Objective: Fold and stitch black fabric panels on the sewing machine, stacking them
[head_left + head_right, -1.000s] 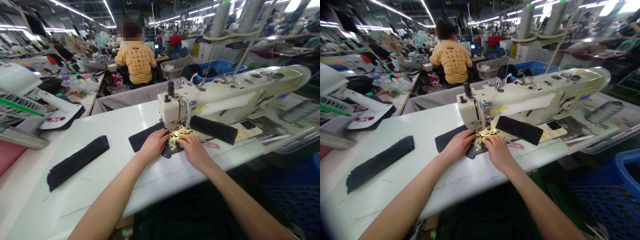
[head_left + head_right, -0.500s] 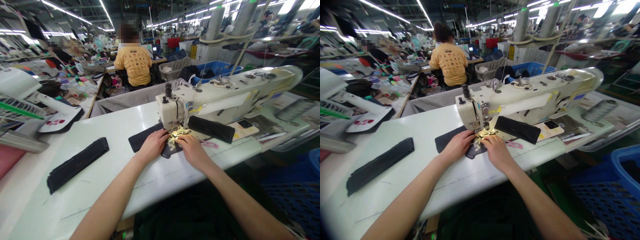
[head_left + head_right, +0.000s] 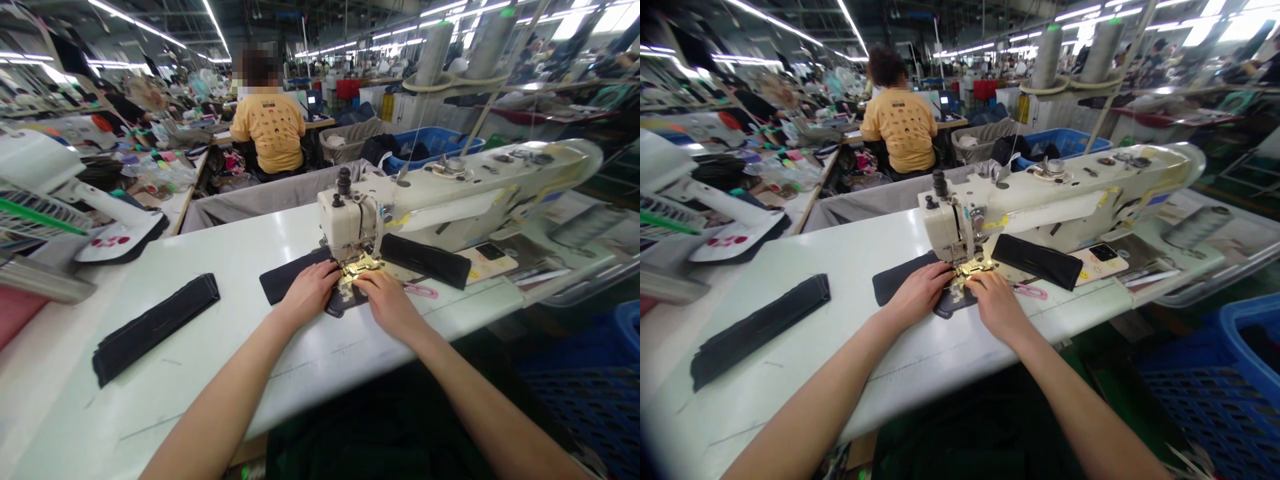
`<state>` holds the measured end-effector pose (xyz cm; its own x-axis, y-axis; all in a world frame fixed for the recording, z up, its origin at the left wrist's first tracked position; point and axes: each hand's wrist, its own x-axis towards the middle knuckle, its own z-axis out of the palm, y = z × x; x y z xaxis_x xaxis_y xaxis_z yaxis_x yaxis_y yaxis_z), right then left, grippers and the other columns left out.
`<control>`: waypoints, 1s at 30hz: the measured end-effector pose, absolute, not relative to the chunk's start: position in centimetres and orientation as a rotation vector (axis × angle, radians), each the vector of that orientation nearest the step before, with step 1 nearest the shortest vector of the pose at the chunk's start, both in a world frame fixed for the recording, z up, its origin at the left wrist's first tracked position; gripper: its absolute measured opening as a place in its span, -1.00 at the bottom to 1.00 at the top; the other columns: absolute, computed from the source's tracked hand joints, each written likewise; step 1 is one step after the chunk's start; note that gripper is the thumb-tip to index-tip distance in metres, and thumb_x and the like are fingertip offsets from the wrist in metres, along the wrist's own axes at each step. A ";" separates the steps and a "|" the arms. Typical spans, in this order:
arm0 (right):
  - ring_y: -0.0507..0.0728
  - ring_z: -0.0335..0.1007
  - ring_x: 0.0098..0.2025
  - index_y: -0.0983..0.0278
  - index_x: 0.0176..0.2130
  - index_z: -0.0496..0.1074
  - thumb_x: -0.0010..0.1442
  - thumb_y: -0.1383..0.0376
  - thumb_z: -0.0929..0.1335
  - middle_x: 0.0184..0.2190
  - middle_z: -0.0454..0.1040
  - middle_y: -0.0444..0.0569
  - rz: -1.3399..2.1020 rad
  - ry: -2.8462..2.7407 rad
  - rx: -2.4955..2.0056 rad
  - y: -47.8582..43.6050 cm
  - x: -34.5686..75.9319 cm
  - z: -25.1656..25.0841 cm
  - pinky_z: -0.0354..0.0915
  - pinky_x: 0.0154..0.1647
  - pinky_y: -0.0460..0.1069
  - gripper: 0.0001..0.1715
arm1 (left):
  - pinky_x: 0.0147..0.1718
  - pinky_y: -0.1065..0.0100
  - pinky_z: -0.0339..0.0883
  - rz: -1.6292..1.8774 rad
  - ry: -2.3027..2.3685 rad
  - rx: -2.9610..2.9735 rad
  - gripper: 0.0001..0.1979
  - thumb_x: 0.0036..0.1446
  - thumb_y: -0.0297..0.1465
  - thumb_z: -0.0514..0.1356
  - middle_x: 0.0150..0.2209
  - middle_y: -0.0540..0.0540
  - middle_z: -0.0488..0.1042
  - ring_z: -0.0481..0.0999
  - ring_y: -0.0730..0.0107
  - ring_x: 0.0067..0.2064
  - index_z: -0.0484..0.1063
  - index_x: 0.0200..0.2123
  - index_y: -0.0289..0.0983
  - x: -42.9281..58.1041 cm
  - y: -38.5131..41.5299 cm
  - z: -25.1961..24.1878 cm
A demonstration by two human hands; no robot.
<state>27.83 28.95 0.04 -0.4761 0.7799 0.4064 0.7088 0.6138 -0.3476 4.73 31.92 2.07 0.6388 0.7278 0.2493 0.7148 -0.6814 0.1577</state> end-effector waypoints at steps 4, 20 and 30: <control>0.27 0.30 0.09 0.27 0.09 0.45 0.27 0.56 0.22 0.02 0.45 0.12 0.185 -2.303 -1.174 29.0 27.8 0.1 0.30 0.15 0.23 -0.51 | 0.23 0.01 0.33 0.454 1.220 2.801 -0.60 0.27 -0.56 0.08 0.22 -0.23 0.42 0.39 0.06 0.26 0.43 0.15 -0.29 4.8 31.9 2.2; 0.26 0.32 0.05 0.30 0.05 0.46 0.25 0.59 0.22 0.00 0.47 0.11 0.116 -2.293 -1.169 28.9 27.6 -0.1 0.29 0.12 0.19 -0.53 | 0.27 0.03 0.29 0.424 1.423 2.698 -0.65 0.31 -0.50 0.06 0.24 -0.37 0.38 0.37 0.05 0.28 0.42 0.11 -0.43 5.0 31.0 2.3; 0.26 0.33 0.03 0.28 -0.02 0.49 0.26 0.55 0.21 -0.05 0.49 0.11 0.159 -2.263 -1.144 29.2 28.0 -0.4 0.30 0.10 0.18 -0.58 | 0.21 0.08 0.35 0.143 1.168 2.829 -0.59 0.27 -0.58 0.07 0.27 -0.25 0.37 0.36 0.09 0.30 0.41 0.15 -0.30 4.8 23.7 4.1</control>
